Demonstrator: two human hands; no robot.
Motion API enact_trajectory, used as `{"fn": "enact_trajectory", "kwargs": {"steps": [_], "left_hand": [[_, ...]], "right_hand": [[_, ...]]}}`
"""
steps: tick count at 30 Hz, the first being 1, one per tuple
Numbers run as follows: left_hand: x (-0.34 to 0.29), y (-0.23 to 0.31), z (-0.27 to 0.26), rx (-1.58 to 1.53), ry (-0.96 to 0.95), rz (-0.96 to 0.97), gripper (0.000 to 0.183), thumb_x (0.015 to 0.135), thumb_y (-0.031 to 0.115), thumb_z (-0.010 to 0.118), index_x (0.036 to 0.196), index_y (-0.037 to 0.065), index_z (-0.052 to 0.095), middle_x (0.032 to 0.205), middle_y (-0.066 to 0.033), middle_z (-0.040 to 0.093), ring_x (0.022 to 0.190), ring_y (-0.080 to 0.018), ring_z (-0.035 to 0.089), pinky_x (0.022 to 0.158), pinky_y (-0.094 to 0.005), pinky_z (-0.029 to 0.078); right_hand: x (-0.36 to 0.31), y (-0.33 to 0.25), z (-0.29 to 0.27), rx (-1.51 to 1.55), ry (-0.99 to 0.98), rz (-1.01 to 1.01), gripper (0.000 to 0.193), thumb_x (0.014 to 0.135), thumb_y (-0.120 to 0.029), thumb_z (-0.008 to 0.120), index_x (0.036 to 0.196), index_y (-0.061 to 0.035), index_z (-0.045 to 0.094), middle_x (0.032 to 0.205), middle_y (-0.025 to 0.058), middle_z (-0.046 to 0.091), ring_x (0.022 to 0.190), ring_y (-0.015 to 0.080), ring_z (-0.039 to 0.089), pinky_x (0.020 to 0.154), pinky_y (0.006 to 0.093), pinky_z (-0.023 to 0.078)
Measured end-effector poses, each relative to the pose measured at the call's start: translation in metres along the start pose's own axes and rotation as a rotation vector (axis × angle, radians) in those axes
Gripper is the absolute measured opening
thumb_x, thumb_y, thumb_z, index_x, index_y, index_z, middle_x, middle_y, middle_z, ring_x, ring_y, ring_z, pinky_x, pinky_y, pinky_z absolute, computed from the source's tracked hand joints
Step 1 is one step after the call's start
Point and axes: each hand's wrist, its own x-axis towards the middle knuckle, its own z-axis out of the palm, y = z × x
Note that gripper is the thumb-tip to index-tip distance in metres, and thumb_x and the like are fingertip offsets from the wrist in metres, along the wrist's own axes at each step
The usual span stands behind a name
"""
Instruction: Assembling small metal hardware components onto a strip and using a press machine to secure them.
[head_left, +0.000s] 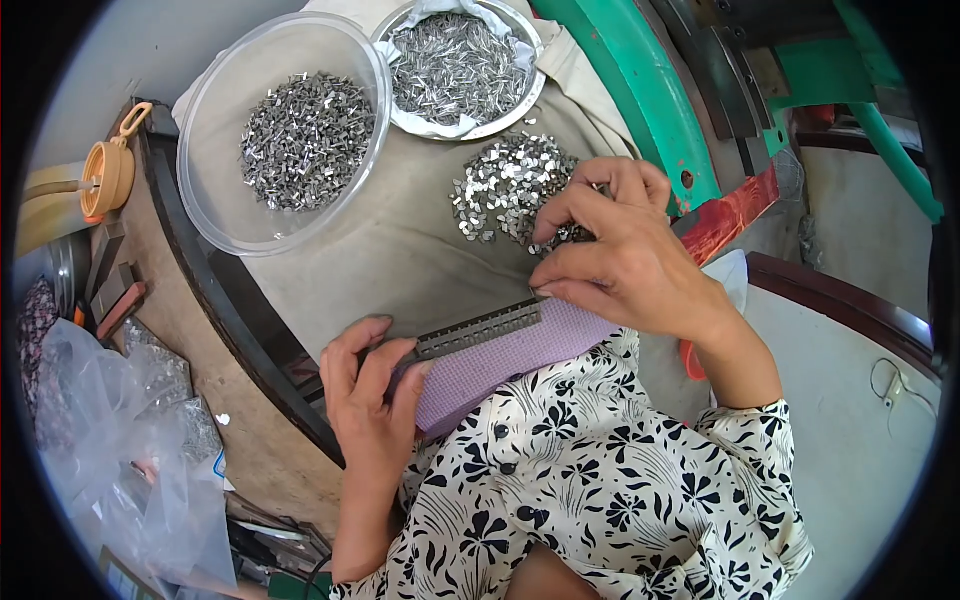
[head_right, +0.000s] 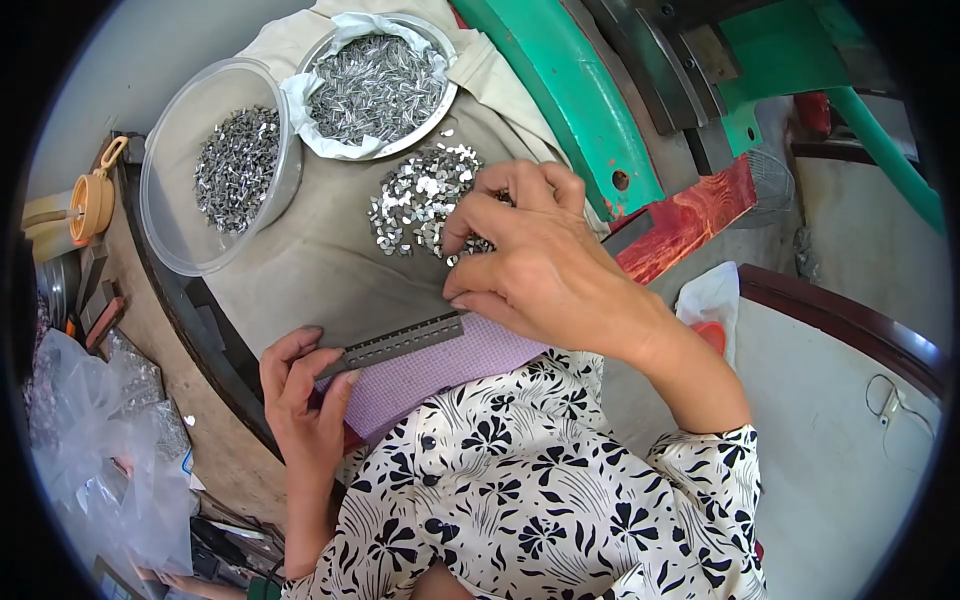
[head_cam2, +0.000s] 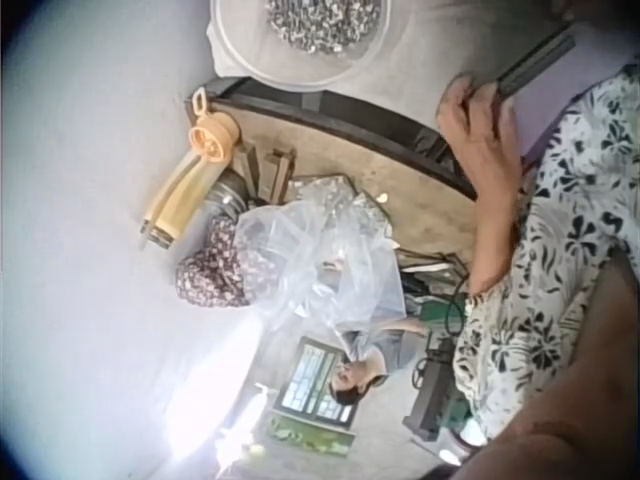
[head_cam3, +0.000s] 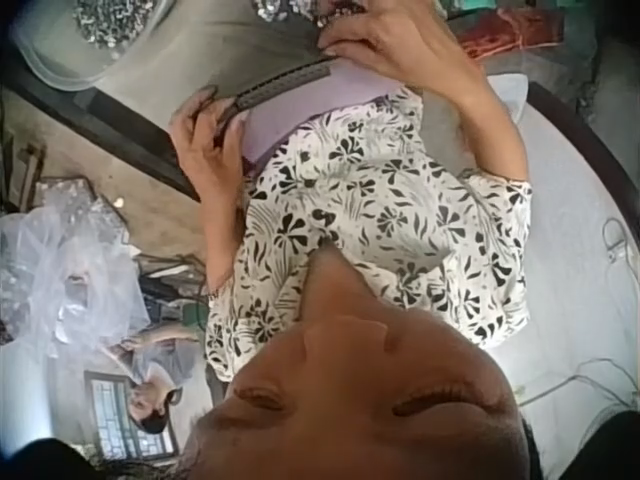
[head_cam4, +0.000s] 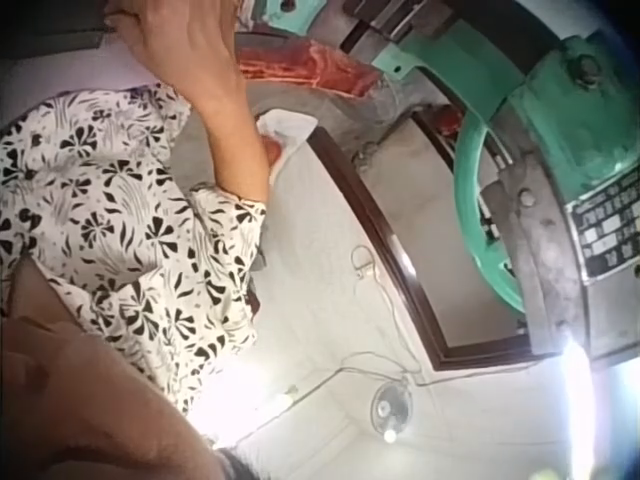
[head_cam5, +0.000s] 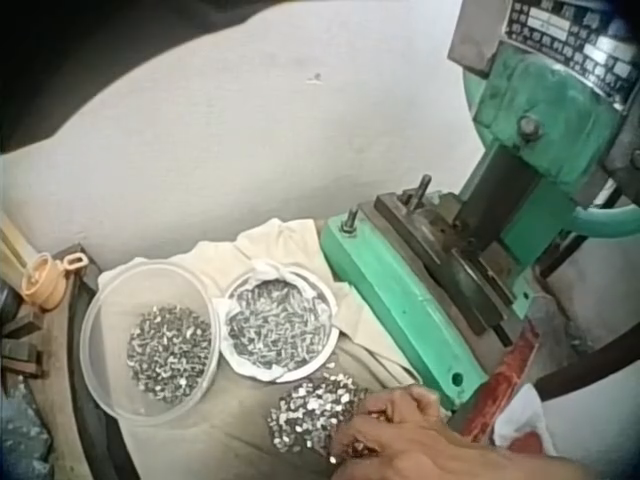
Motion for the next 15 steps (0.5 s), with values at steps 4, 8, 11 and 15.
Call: {"fn": "enact_trajectory", "kwargs": {"steps": [4,8,11,15], "left_hand": [[-0.004,-0.003,-0.009,0.031,0.006,-0.029,0.031,0.068,0.000,0.079,0.097,0.003,0.070,0.116,-0.0126,0.063,0.106,-0.0320,0.058,0.091,-0.0399,0.047],[-0.005,-0.004,-0.010,0.052,0.021,-0.031,0.031,0.068,0.000,0.079,0.097,0.003,0.070,0.116,-0.0128,0.063,0.105,-0.0318,0.058,0.090,-0.0398,0.047],[-0.006,-0.004,-0.010,0.047,0.029,-0.040,0.030,0.069,0.001,0.079,0.097,0.003,0.070,0.116,-0.0127,0.063,0.104,-0.0314,0.058,0.090,-0.0402,0.047],[-0.006,-0.004,-0.008,0.047,0.039,-0.014,0.031,0.069,0.002,0.080,0.097,0.004,0.070,0.116,-0.0125,0.062,0.102,-0.0312,0.058,0.088,-0.0403,0.047]], "right_hand": [[-0.006,-0.002,0.007,-0.007,0.008,0.006,0.013,0.065,-0.018,0.080,0.077,-0.0159,0.075,0.104,-0.0028,0.062,0.117,0.0279,0.049,0.099,0.0482,0.029],[-0.014,-0.010,0.016,-0.121,0.070,-0.008,0.014,0.065,-0.022,0.083,0.076,-0.0206,0.075,0.104,-0.0076,0.062,0.114,0.0270,0.049,0.094,0.0469,0.028],[-0.021,-0.015,0.022,-0.234,0.074,-0.043,0.013,0.069,-0.020,0.080,0.078,-0.0196,0.071,0.108,-0.0080,0.062,0.114,0.0260,0.050,0.095,0.0465,0.028],[-0.017,-0.010,0.017,0.021,0.094,0.063,0.011,0.073,-0.019,0.079,0.080,-0.0168,0.071,0.110,-0.0057,0.063,0.115,0.0266,0.048,0.096,0.0455,0.027]]}}
